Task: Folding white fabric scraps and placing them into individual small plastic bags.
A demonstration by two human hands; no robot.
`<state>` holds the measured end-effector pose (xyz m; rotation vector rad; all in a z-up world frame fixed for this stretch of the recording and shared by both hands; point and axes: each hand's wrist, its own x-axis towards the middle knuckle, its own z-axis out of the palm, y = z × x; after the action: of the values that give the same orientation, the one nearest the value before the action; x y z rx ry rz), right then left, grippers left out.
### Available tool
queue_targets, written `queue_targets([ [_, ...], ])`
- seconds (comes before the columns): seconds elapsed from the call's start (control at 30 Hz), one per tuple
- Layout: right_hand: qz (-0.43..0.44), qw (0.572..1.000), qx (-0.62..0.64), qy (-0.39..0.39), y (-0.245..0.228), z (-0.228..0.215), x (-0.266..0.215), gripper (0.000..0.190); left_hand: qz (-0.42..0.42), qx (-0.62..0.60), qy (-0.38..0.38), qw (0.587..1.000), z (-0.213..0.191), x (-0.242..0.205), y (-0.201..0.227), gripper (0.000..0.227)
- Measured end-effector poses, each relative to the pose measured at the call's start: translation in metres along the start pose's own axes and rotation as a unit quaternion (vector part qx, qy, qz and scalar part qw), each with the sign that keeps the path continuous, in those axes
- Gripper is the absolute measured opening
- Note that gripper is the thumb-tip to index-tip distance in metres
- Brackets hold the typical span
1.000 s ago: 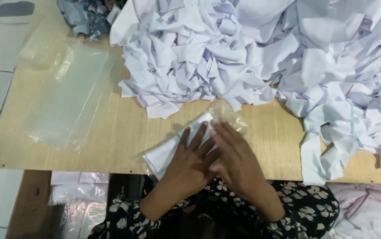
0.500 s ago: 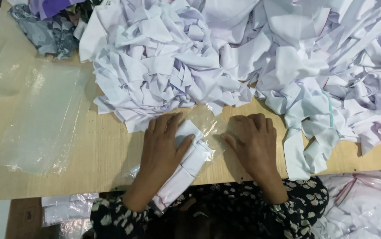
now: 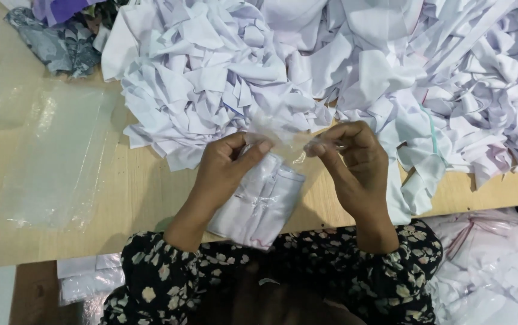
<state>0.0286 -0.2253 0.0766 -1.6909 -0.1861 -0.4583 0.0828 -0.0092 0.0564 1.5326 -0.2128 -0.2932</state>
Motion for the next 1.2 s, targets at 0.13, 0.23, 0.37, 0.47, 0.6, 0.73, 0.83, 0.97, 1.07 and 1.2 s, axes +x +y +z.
queue_targets([
  [0.13,0.040,0.994,0.106,-0.006,-0.009,0.001,0.002,0.058,0.056,-0.041,0.027,0.997,0.012,-0.010,0.045,0.019],
  [0.23,0.074,0.994,0.073,-0.044,-0.011,-0.002,0.001,0.043,0.108,-0.054,0.040,0.992,0.009,-0.011,0.046,0.018],
  [0.37,0.051,0.997,-0.024,-0.055,-0.032,0.000,0.020,0.014,0.208,-0.011,0.051,0.977,0.005,-0.005,0.068,0.018],
  [0.47,-0.072,0.995,-0.060,-0.032,-0.051,0.000,0.035,0.011,0.335,0.075,0.061,0.937,-0.003,-0.002,0.085,0.018],
  [0.6,-0.215,0.944,-0.247,-0.039,-0.061,-0.001,0.020,0.010,0.440,0.177,0.051,0.879,-0.017,-0.024,0.062,0.013],
  [0.73,-0.318,0.892,-0.303,-0.106,0.004,-0.004,-0.030,0.022,0.492,0.356,-0.019,0.794,-0.038,-0.061,-0.013,0.025],
  [0.83,-0.301,0.863,-0.357,-0.195,0.043,-0.006,-0.071,0.027,0.448,0.434,-0.074,0.778,-0.046,-0.094,-0.054,0.033],
  [0.97,-0.274,0.852,-0.396,-0.204,0.050,-0.005,-0.100,0.028,0.408,0.490,-0.065,0.767,-0.048,-0.118,-0.069,0.052],
  [1.07,-0.274,0.856,-0.397,-0.185,0.048,-0.001,-0.102,0.036,0.431,0.474,-0.044,0.767,-0.049,-0.112,-0.077,0.036],
  [1.2,-0.264,0.861,-0.387,-0.199,0.044,0.001,-0.103,0.028,0.429,0.460,-0.070,0.774,-0.046,-0.112,-0.064,0.033],
])
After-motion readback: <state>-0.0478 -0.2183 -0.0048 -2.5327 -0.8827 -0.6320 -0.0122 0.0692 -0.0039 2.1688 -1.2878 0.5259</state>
